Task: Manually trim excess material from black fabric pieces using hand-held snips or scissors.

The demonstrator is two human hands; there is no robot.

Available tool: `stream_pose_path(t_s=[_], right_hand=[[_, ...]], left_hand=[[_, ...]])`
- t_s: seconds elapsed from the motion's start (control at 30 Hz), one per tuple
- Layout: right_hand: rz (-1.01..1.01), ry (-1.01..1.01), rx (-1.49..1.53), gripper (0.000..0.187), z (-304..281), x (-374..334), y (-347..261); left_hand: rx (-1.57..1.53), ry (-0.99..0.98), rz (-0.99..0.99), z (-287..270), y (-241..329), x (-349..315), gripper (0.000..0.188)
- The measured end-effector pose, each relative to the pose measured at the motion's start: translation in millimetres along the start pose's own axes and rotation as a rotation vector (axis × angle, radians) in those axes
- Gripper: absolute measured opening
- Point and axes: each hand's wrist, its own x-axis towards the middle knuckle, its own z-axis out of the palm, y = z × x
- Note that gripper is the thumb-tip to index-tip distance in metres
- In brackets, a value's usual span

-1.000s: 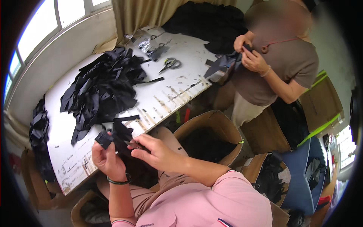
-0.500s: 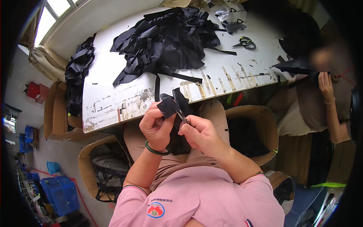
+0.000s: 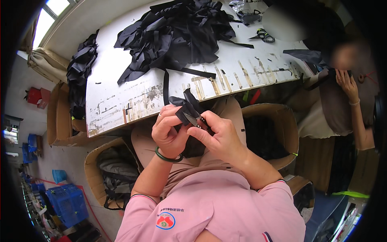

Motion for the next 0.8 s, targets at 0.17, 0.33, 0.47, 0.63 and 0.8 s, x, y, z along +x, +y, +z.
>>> stream_pose_path(t_s=[0.17, 0.33, 0.47, 0.63, 0.8], right_hand=[[0.008, 0.006, 0.021, 0.036, 1, -3, 5], [0.059, -0.020, 0.052, 0.034, -1, -6, 6], [0.063, -0.041, 0.063, 0.035, -1, -5, 5], [0.069, -0.037, 0.052, 0.035, -4, -7, 7], [0.150, -0.078, 0.147, 0.034, -11, -13, 10]], left_hand=[[-0.007, -0.014, 0.025, 0, 0, 0, 0.026], [-0.021, -0.023, 0.040, -2, -4, -2, 0.026], [-0.036, -0.065, 0.058, -2, -2, 0, 0.024], [-0.069, -0.123, 0.041, -4, 0, 1, 0.021], [-0.185, -0.150, -0.057, -10, 2, 1, 0.019]])
